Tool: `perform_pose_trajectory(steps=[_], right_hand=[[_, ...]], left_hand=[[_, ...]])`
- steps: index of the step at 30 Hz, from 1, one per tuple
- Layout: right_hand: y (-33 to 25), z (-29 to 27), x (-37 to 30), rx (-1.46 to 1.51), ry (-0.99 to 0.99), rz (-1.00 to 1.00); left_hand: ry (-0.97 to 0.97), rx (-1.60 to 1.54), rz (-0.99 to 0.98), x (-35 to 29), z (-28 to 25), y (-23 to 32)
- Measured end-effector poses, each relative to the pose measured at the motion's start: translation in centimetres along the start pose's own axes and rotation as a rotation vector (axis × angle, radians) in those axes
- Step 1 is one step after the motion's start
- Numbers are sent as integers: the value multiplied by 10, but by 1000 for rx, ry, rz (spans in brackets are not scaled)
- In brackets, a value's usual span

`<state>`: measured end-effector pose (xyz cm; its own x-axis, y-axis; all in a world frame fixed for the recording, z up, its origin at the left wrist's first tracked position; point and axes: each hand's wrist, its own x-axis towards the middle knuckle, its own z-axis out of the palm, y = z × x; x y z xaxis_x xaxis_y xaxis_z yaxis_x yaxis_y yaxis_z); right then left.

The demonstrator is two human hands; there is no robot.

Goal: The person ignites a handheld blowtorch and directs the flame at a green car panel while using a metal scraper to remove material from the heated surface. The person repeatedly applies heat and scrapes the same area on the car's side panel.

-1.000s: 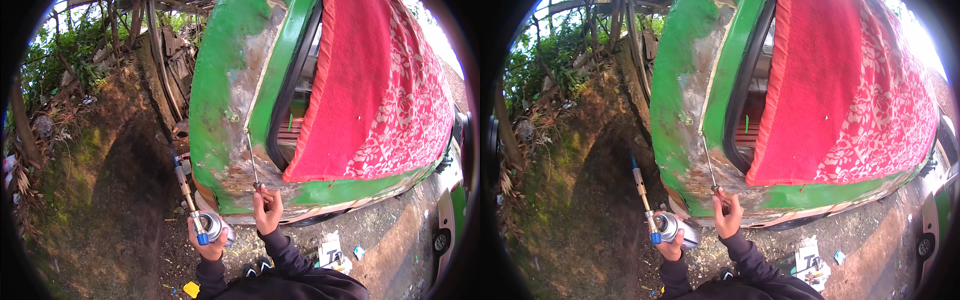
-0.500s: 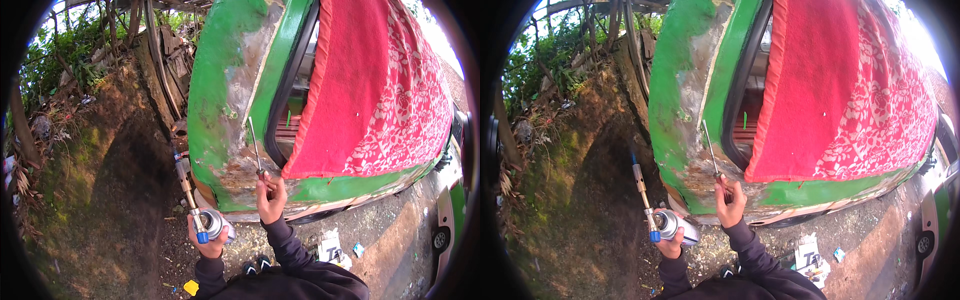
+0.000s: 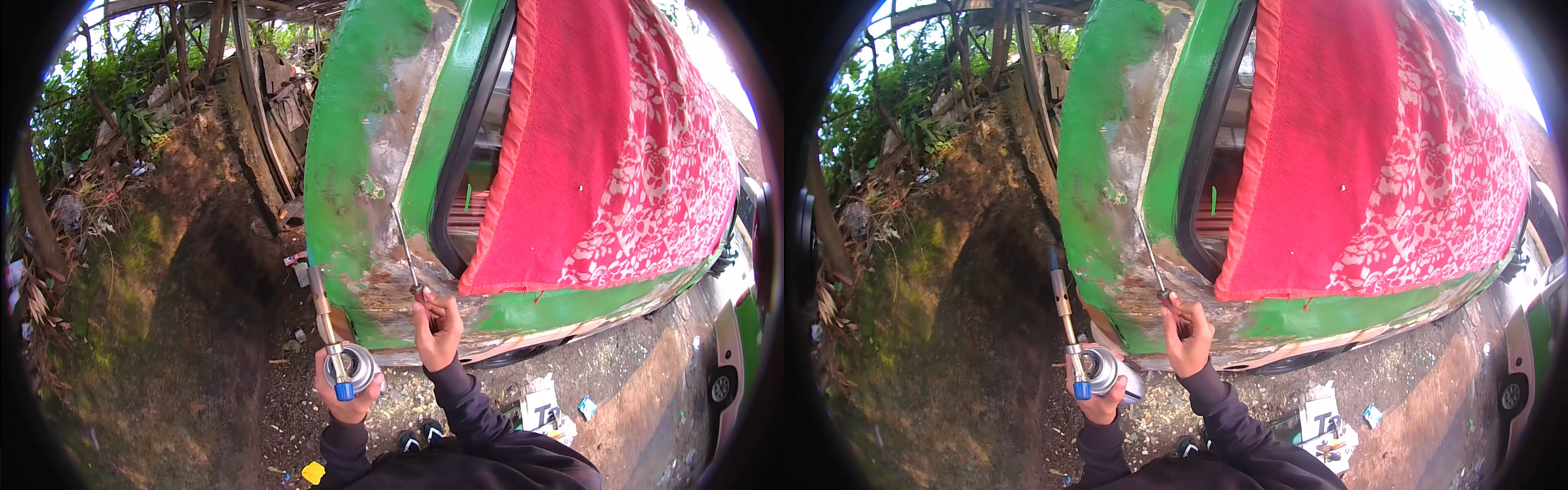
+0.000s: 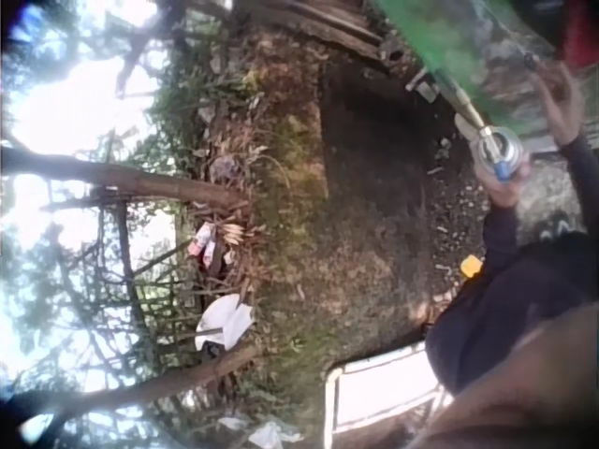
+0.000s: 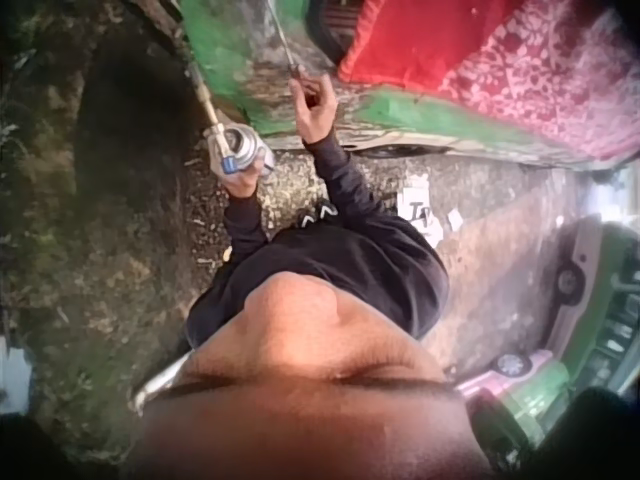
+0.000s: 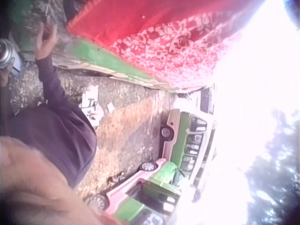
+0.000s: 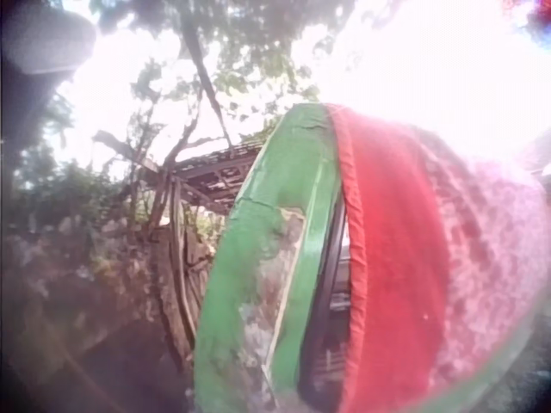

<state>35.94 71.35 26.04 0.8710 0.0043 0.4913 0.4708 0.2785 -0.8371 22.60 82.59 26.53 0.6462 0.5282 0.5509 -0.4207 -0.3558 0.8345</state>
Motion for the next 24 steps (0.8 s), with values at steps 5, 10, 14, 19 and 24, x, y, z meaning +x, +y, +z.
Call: perform_pose_trajectory(steps=[5,10,14,19,24], right_hand=[[1,0,-11,-12,-4,62],[1,-8,-27,-26,4,81],[-3,-7,-28,19,16,88],[-3,0,-12,-86,-8,-29],[-4,-3,-17,-101,14,-44]], left_hand=[[-43,-73,-59,0,1,8],[-180,5,-73,13,2,25],[-219,-45,-102,17,8,24],[-261,-34,-68,22,16,23],[-272,-19,-59,20,15,18]])
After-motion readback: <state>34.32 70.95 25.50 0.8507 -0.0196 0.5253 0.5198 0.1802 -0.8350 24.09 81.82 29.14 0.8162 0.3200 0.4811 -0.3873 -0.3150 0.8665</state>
